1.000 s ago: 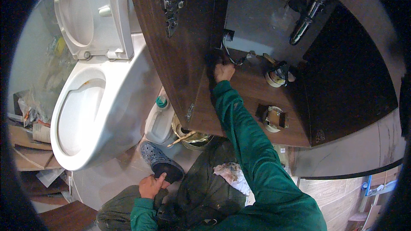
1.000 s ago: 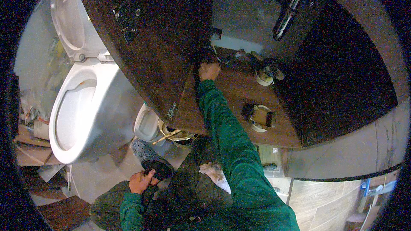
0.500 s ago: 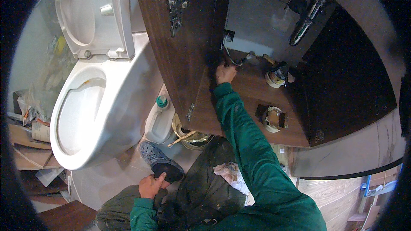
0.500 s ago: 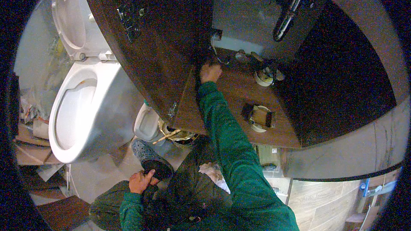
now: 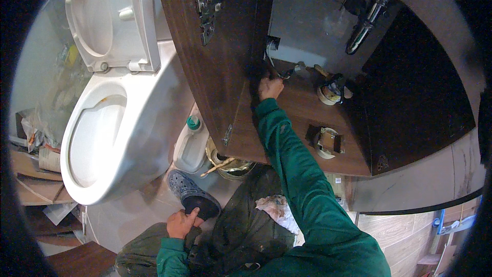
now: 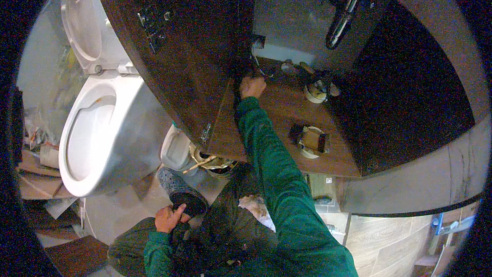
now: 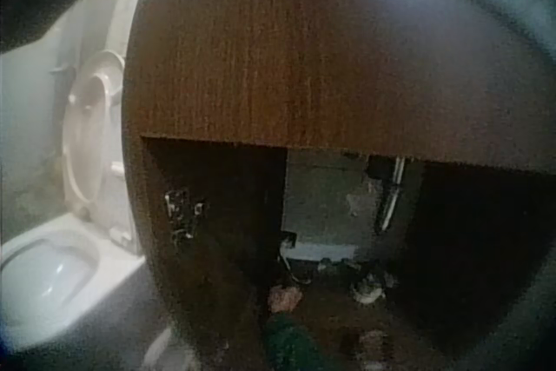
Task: The person sits on the bathroom floor and paints the interior of a wooden cabinet under the sink using a small brush. They repeatedly dip the brush into a paint container and apply paint to the cabinet's inner surfaces, including the door and side panels.
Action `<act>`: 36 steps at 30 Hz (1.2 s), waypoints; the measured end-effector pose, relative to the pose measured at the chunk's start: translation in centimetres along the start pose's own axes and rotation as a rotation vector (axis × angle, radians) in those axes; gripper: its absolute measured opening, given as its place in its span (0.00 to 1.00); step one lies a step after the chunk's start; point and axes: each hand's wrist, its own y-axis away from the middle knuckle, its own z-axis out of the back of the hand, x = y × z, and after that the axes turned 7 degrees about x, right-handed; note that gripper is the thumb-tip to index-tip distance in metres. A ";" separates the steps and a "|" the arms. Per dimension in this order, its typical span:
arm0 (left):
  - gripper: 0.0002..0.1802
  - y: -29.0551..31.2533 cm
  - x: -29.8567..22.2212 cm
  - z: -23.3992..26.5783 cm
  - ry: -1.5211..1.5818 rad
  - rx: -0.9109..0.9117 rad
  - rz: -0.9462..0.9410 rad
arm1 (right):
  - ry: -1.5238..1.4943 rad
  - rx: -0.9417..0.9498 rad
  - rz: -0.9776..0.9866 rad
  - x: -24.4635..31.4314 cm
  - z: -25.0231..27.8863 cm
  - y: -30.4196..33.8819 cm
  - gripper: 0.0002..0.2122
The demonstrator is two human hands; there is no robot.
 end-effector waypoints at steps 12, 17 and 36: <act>0.38 -0.4 1.2 -0.8 0.025 0.003 -0.096 | 0.066 -0.066 0.061 -2.0 -1.2 -0.3 0.15; 0.41 -0.4 0.4 -0.4 0.040 0.016 0.043 | 0.066 -0.002 0.081 -3.1 -1.5 -0.6 0.18; 0.38 -1.5 3.9 -3.9 0.005 0.008 -0.071 | 0.130 0.120 -0.076 3.9 0.7 0.2 0.15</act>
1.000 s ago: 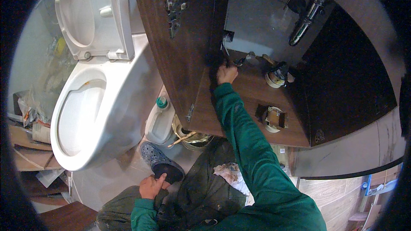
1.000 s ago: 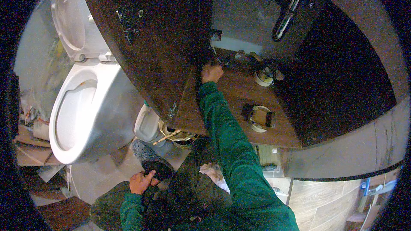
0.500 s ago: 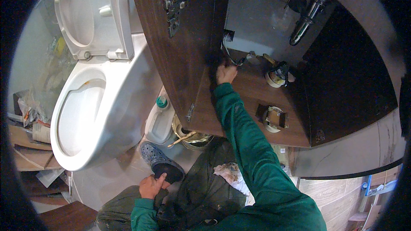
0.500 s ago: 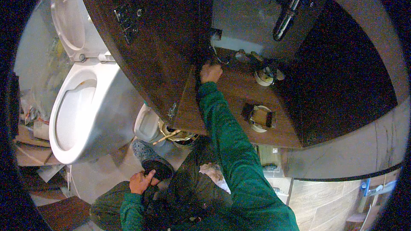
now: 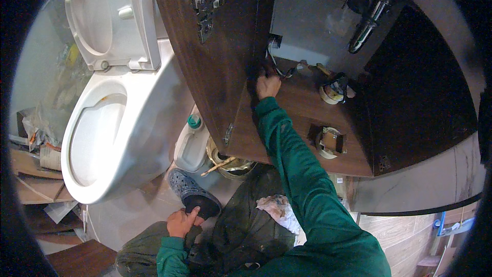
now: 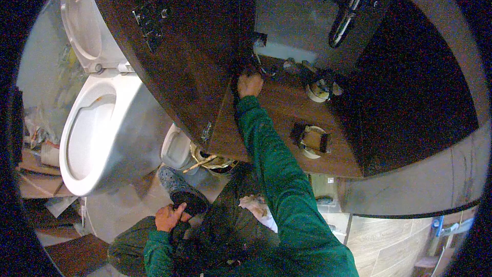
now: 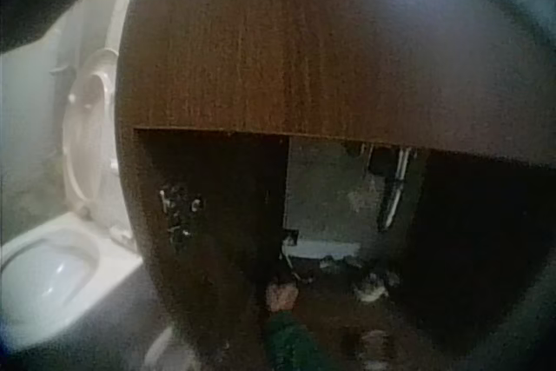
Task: The person sits on the bathroom floor and paints the interior of a wooden cabinet under the sink using a small brush. They repeatedly dip the brush into a paint container and apply paint to the cabinet's inner surfaces, including the door and side panels.
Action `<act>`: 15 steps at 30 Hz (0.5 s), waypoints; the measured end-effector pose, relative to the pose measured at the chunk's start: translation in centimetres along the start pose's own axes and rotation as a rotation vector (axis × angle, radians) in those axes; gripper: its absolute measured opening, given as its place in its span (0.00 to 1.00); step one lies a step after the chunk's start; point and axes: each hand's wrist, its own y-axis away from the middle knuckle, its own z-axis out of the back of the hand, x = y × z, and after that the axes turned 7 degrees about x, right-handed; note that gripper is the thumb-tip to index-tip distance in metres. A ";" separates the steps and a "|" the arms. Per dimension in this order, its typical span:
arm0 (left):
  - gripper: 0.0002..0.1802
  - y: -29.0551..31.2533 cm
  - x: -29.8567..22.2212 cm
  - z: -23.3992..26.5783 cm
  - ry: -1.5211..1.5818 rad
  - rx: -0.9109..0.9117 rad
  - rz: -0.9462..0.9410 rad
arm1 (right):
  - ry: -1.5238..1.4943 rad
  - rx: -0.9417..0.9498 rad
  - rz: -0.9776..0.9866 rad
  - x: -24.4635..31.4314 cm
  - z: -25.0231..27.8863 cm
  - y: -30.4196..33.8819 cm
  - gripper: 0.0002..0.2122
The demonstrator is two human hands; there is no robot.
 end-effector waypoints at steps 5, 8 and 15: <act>0.44 0.1 -1.9 1.7 0.043 0.034 0.066 | 0.065 0.032 -0.040 -0.3 -0.4 -0.3 0.15; 0.44 0.4 -2.9 2.7 0.065 0.058 0.106 | 0.122 0.001 0.010 -0.7 -0.7 -0.6 0.15; 0.37 0.3 -1.4 1.2 -0.009 -0.031 -0.002 | 0.056 0.019 0.034 -0.9 -0.8 -0.7 0.17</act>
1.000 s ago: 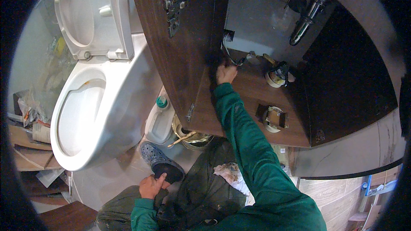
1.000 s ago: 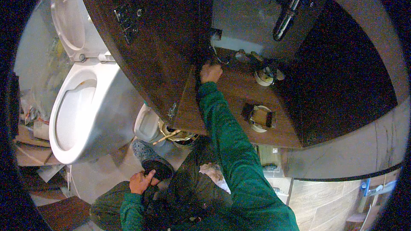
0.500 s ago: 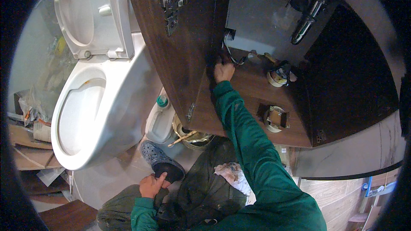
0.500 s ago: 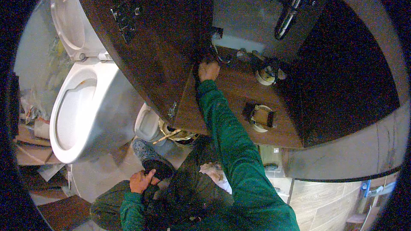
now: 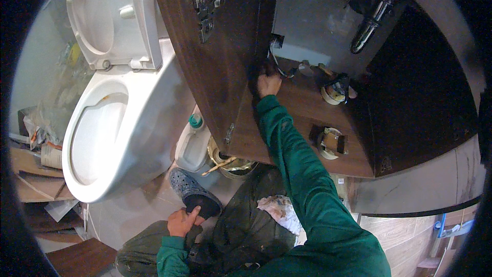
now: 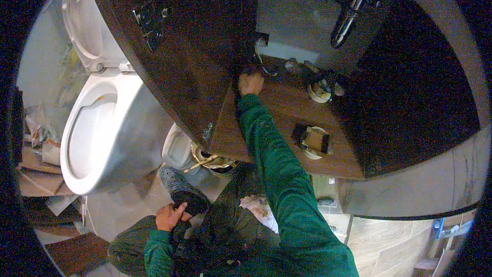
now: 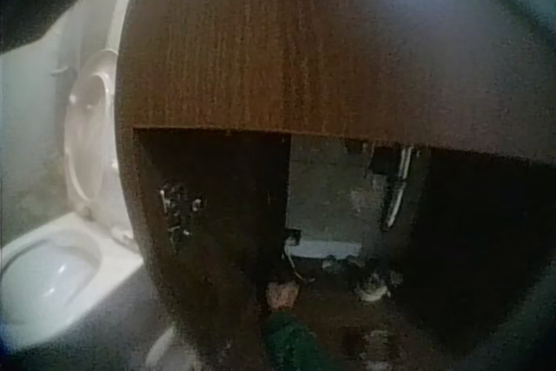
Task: The person sits on the bathroom floor and paints the interior of a wooden cabinet under the sink using a small brush. They repeatedly dip the brush into a paint container and apply paint to the cabinet's inner surfaces, including the door and side panels.
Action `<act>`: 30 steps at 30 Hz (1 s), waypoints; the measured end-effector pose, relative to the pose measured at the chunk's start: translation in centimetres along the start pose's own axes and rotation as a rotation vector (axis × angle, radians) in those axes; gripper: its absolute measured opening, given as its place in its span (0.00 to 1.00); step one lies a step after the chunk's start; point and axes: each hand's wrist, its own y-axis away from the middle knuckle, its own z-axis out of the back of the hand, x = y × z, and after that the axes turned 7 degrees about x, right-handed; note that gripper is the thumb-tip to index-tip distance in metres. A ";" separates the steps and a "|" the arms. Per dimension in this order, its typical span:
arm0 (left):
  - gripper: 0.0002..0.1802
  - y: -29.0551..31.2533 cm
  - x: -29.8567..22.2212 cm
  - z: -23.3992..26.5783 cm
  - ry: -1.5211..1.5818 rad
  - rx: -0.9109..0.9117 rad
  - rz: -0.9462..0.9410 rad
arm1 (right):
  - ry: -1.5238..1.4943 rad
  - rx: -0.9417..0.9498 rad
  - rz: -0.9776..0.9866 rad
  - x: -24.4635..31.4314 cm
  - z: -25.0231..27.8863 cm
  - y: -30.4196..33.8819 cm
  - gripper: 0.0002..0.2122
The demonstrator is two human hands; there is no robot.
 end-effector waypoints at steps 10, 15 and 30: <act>0.42 0.4 -3.7 4.0 0.104 0.176 0.204 | -0.051 0.009 -0.027 -0.5 0.3 0.1 0.17; 0.41 0.0 -2.5 2.5 0.071 0.162 0.240 | -0.033 0.012 0.036 -0.9 -0.2 -0.3 0.16; 0.35 0.8 -4.1 4.2 0.056 0.137 0.177 | -0.169 -0.081 -0.091 -3.1 -1.5 -1.4 0.16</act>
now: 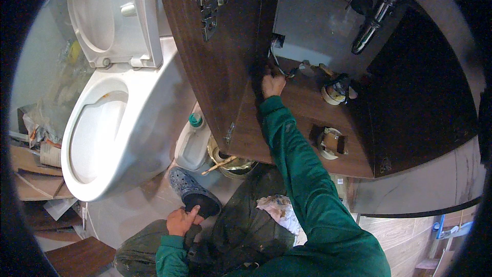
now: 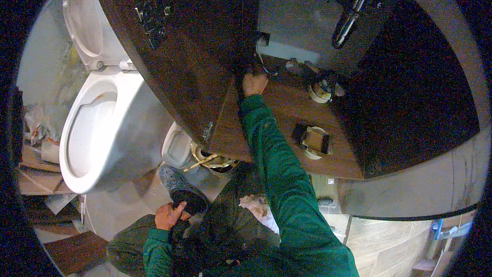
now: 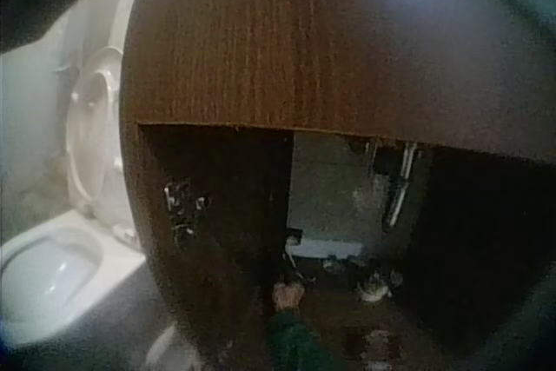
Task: The person sits on the bathroom floor and paints the interior of a wooden cabinet under the sink using a small brush. They repeatedly dip the brush into a paint container and apply paint to the cabinet's inner surfaces, including the door and side panels.
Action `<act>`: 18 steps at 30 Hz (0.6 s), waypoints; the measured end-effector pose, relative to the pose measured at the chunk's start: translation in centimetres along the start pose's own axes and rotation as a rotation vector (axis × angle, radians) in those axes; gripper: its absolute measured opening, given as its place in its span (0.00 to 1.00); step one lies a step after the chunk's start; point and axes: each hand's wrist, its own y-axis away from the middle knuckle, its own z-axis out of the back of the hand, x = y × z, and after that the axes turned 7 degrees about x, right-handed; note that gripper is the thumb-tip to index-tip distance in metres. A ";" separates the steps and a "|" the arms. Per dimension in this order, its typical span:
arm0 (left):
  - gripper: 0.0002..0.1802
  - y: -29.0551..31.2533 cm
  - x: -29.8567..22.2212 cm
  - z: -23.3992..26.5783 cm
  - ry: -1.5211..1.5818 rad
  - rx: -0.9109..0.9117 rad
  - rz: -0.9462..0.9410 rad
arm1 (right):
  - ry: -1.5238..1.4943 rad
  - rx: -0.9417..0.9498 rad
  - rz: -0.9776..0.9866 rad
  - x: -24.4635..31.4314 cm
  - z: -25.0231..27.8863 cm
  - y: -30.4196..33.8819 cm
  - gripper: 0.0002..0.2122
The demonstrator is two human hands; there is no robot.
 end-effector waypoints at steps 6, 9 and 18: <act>0.42 0.2 -0.4 0.8 0.092 0.045 -0.017 | 0.001 -0.015 0.018 -1.1 -1.2 -0.8 0.15; 0.33 0.1 -0.7 0.7 -0.010 0.065 0.041 | 0.004 0.027 0.110 -0.9 -1.1 -0.9 0.17; 0.34 0.1 -0.4 0.6 0.050 0.058 0.028 | -0.203 -0.015 0.232 2.2 0.6 0.1 0.16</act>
